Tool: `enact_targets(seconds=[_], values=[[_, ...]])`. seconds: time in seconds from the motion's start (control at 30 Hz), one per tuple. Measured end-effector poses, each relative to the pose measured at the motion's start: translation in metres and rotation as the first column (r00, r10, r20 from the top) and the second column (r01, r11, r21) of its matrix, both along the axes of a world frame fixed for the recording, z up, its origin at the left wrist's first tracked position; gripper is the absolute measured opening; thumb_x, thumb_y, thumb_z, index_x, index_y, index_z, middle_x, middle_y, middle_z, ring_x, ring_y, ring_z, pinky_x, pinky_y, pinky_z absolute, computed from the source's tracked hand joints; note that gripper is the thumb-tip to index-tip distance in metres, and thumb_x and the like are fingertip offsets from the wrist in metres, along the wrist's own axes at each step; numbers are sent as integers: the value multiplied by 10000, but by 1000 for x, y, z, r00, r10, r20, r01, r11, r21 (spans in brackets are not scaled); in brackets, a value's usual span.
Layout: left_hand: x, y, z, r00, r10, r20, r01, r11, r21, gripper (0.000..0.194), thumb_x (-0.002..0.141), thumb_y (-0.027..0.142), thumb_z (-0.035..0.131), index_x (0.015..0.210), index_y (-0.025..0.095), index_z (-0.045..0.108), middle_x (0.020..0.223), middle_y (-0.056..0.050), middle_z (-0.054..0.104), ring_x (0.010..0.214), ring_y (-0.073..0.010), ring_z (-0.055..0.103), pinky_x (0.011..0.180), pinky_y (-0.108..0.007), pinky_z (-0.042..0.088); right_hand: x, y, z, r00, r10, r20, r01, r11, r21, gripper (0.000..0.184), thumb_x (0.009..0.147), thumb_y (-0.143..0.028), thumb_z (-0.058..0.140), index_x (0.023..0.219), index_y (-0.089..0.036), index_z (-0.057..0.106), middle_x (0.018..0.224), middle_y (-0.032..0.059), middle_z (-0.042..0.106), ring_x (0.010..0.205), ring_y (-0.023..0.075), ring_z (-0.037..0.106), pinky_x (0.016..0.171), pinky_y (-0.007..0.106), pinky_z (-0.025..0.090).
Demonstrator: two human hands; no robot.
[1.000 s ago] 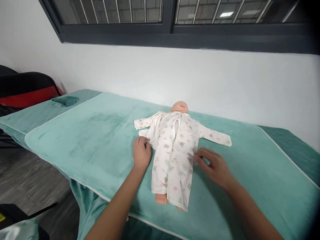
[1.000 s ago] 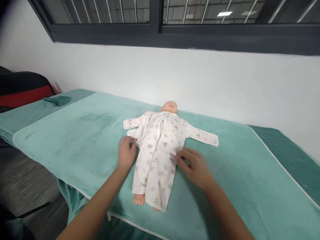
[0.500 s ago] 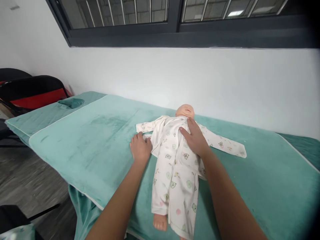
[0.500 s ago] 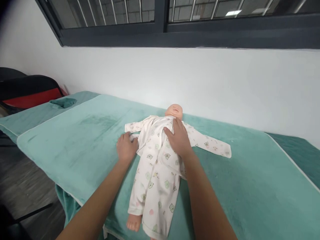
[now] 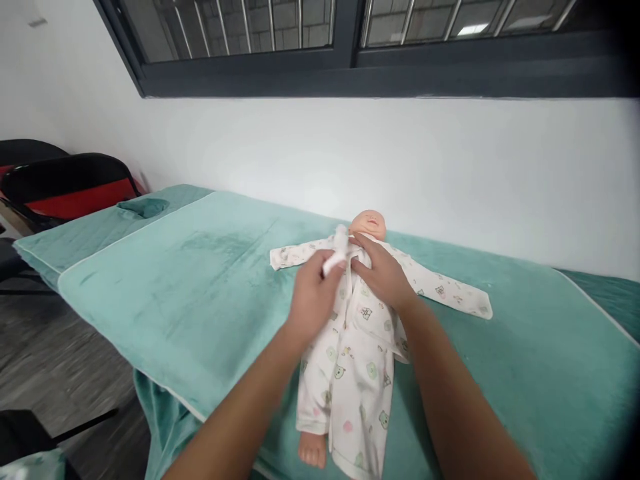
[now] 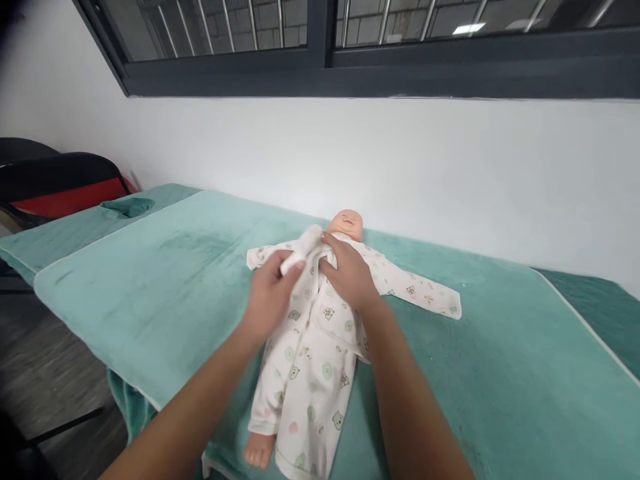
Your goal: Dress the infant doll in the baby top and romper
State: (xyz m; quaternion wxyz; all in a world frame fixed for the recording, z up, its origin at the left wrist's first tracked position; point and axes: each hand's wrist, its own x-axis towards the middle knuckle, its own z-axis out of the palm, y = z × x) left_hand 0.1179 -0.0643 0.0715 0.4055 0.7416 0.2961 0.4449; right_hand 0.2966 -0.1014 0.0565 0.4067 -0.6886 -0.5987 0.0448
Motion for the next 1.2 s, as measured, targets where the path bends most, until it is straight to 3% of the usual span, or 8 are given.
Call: enact_targets(seconds=[0.17, 0.3, 0.4, 0.5, 0.63, 0.9, 1.03, 1.2], values=[[12, -25, -20, 956, -173, -238, 248, 909, 334, 190, 944, 168, 476, 1041, 205, 636, 898, -33, 623, 822, -168, 566, 745, -298, 442, 14, 17, 12, 993, 99, 66, -99, 995, -10, 609, 891, -233, 500, 1479, -372, 421, 1385, 45, 531, 1226, 280, 550, 984, 447, 486], [3, -23, -32, 966, -170, -193, 234, 893, 385, 245, 938, 127, 475, 1086, 201, 656, 867, -39, 596, 806, -167, 550, 726, -302, 443, 21, 26, 9, 984, 178, 0, -178, 983, 47, 362, 853, -214, 575, 1178, -338, 674, 1354, 44, 471, 1177, 238, 566, 973, 391, 488], [-5, -21, -34, 975, -171, -139, 215, 880, 423, 284, 939, 106, 472, 1114, 201, 675, 818, -28, 557, 782, -154, 524, 707, -296, 428, 28, 25, 5, 975, 201, -91, -189, 974, 128, 172, 784, -160, 614, 903, -261, 686, 1339, 49, 493, 1275, 253, 498, 1053, 405, 424], [-11, -21, -39, 980, -175, -98, 201, 868, 453, 324, 936, 84, 472, 1138, 212, 689, 789, -18, 519, 764, -143, 505, 685, -292, 407, 31, 19, 5, 958, 242, -153, -217, 963, 162, 253, 727, -77, 551, 899, -247, 624, 1361, 38, 537, 1339, 251, 446, 1076, 419, 388], [-14, -22, -43, 977, -163, -141, 213, 831, 514, 382, 925, 57, 461, 1163, 244, 692, 744, -2, 481, 725, -140, 472, 667, -298, 382, 30, 13, 9, 945, 306, -118, -297, 951, 90, 415, 753, -47, 443, 1042, -270, 641, 1258, 8, 642, 1232, 226, 530, 1044, 417, 400], [-20, -26, -37, 958, -116, -262, 234, 845, 481, 388, 885, 34, 448, 1159, 211, 659, 862, -27, 569, 826, -158, 534, 763, -326, 423, 22, 18, 8, 965, 181, 187, -206, 970, 126, 388, 755, -14, 455, 960, -263, 671, 998, 35, 607, 1021, 247, 530, 913, 416, 432], [-22, -27, -37, 952, -109, -287, 232, 868, 439, 364, 889, 54, 472, 1170, 211, 641, 875, -26, 589, 841, -160, 556, 768, -326, 414, 23, 15, 9, 973, 115, 199, -149, 975, 165, 248, 746, -39, 506, 818, -245, 623, 976, 33, 591, 1021, 250, 516, 934, 421, 421], [-25, -30, -38, 949, -91, -302, 209, 899, 386, 316, 927, 109, 484, 1183, 212, 639, 867, -29, 597, 825, -162, 556, 734, -314, 414, 26, 1, 19, 991, 108, 76, -118, 983, 143, 200, 759, -94, 539, 858, -247, 620, 1005, 19, 676, 1014, 252, 570, 873, 398, 437]])
